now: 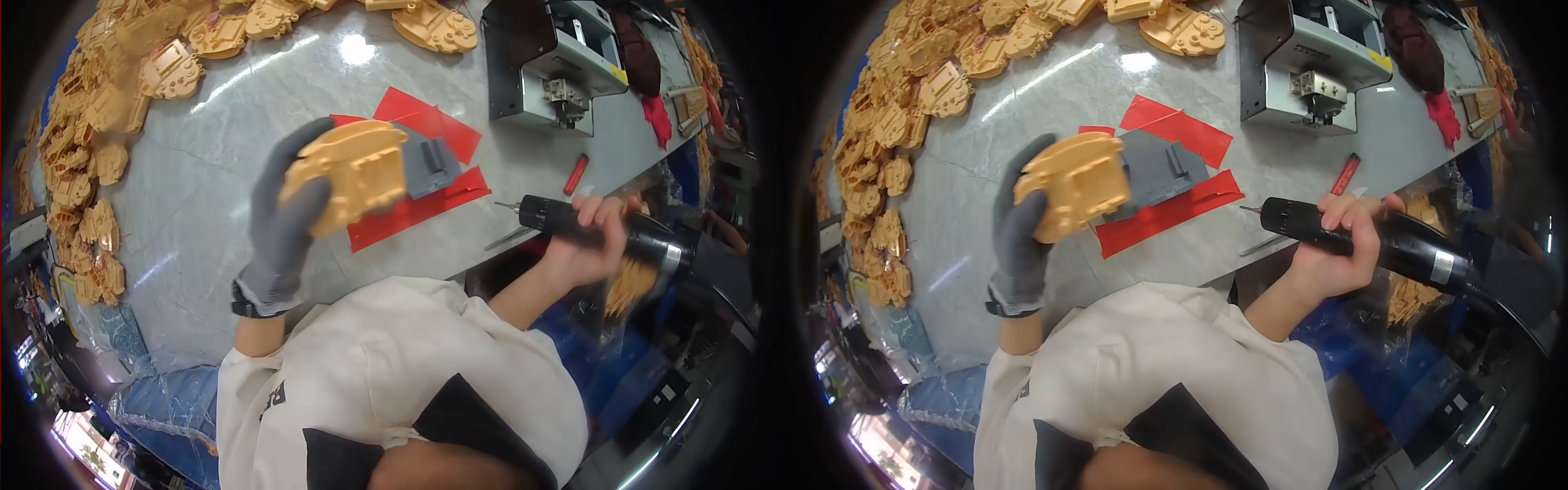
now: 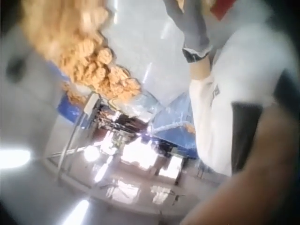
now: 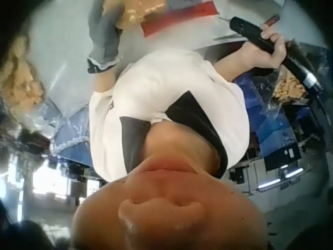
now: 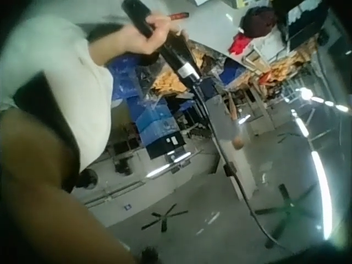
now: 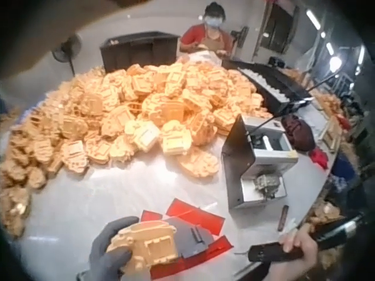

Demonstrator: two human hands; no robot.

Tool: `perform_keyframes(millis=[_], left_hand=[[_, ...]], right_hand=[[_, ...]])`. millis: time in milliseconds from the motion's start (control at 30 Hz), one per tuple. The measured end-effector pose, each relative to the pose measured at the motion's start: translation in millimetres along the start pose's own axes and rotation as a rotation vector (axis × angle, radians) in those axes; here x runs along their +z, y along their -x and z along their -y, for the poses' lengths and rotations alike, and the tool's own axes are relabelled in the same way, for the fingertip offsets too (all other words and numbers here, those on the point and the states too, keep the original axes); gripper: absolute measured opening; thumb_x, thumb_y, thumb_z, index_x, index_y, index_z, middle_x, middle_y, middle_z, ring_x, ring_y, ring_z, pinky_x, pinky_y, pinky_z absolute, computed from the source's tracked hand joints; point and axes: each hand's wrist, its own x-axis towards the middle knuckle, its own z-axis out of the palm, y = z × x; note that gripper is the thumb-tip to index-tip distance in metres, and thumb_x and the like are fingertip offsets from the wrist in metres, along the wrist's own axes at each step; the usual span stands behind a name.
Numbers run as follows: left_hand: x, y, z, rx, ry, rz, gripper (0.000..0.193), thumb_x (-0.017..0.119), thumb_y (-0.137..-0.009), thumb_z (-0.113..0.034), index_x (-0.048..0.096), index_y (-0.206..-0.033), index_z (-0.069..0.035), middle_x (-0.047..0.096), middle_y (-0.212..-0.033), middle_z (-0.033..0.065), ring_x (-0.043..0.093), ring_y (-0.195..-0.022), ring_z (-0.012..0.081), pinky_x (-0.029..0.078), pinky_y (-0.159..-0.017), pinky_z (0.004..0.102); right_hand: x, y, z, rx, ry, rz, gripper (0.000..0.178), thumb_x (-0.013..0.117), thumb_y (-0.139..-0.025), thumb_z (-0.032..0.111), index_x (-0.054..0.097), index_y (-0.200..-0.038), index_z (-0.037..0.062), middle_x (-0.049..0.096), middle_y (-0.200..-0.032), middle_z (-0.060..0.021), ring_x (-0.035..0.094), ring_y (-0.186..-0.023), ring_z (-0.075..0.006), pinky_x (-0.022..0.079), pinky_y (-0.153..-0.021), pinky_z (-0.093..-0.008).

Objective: The person assembles plastic toy components using an electric screwdriver to secure screws.

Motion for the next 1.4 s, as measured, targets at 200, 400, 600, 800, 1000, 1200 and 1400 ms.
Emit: perform_keyframes(millis=[200, 400, 600, 800, 1000, 1200, 1400], left_hand=[[22, -19, 33, 0.467, -0.822, 0.021, 0.038, 0.061, -0.078, -0.023, 0.059, -0.112, -0.007, 0.057, -0.109, 0.0153, 0.05, -0.103, 0.0255, 0.041, -0.089, 0.0345], [25, -16, 26, -0.07, -0.416, -0.111, 0.038, 0.061, -0.081, -0.023, 0.055, -0.112, -0.001, 0.059, -0.096, 0.0107, 0.056, -0.089, 0.0187, 0.045, -0.08, 0.0303], [31, -9, 38, 0.117, -0.4, -0.062, 0.04, 0.059, -0.084, -0.021, 0.051, -0.114, 0.003, 0.06, -0.095, 0.011, 0.057, -0.087, 0.0154, 0.046, -0.078, 0.027], [27, -17, 29, 0.312, -1.084, -0.02, 0.03, 0.054, -0.083, -0.021, 0.061, -0.112, -0.013, 0.053, -0.115, 0.0204, 0.051, -0.097, 0.0322, 0.042, -0.087, 0.0384], [21, -17, 37, 0.529, -1.012, -0.054, 0.043, 0.051, -0.083, -0.013, 0.051, -0.126, -0.007, 0.045, -0.124, 0.0271, 0.042, -0.115, 0.0387, 0.034, -0.097, 0.0402], [53, -16, 20, 0.71, -1.427, 0.238, 0.053, 0.065, -0.075, -0.025, 0.05, -0.124, -0.008, 0.044, -0.126, 0.0201, 0.047, -0.108, 0.0363, 0.038, -0.095, 0.04], [66, -26, 38, 0.731, -1.292, 0.185, 0.059, 0.068, -0.07, -0.035, 0.051, -0.121, -0.01, 0.047, -0.12, 0.0196, 0.049, -0.103, 0.0358, 0.039, -0.088, 0.0452]], right_hand=[[-11, 2, -2, -0.006, 0.026, 0.012, 0.041, 0.05, -0.074, 0.008, 0.041, -0.114, 0.0035, 0.045, -0.066, -0.0021, 0.045, -0.055, -0.015, 0.039, -0.064, -0.0327], [-16, 3, -5, 0.006, 0.027, 0.001, 0.042, 0.051, -0.073, 0.007, 0.042, -0.113, 0.0034, 0.047, -0.068, -0.0019, 0.045, -0.054, -0.0152, 0.039, -0.062, -0.0331], [-17, 4, -6, 0.014, 0.023, -0.03, 0.042, 0.051, -0.073, 0.007, 0.042, -0.114, 0.0036, 0.046, -0.067, -0.0024, 0.044, -0.054, -0.0152, 0.039, -0.062, -0.0331], [-19, 8, 3, -0.018, -0.133, 0.309, 0.046, 0.052, -0.074, 0.007, 0.041, -0.118, 0.0051, 0.046, -0.072, -0.004, 0.047, -0.053, -0.0156, 0.04, -0.06, -0.0327], [51, 19, 17, 0.208, -0.528, 1.017, 0.035, 0.064, -0.076, 0.0, 0.046, -0.104, 0.0122, 0.047, -0.101, -0.0097, 0.056, -0.059, -0.0172, 0.04, -0.051, -0.0297], [99, 61, 38, 0.121, -0.613, 0.87, 0.019, 0.064, -0.079, 0.006, 0.049, -0.092, 0.0083, 0.051, -0.098, -0.0164, 0.058, -0.058, -0.0179, 0.044, -0.05, -0.0271], [129, 56, 54, 0.099, -0.854, 0.768, 0.014, 0.063, -0.082, 0.013, 0.053, -0.078, 0.0036, 0.057, -0.095, -0.0244, 0.061, -0.058, -0.0186, 0.047, -0.048, -0.024]])
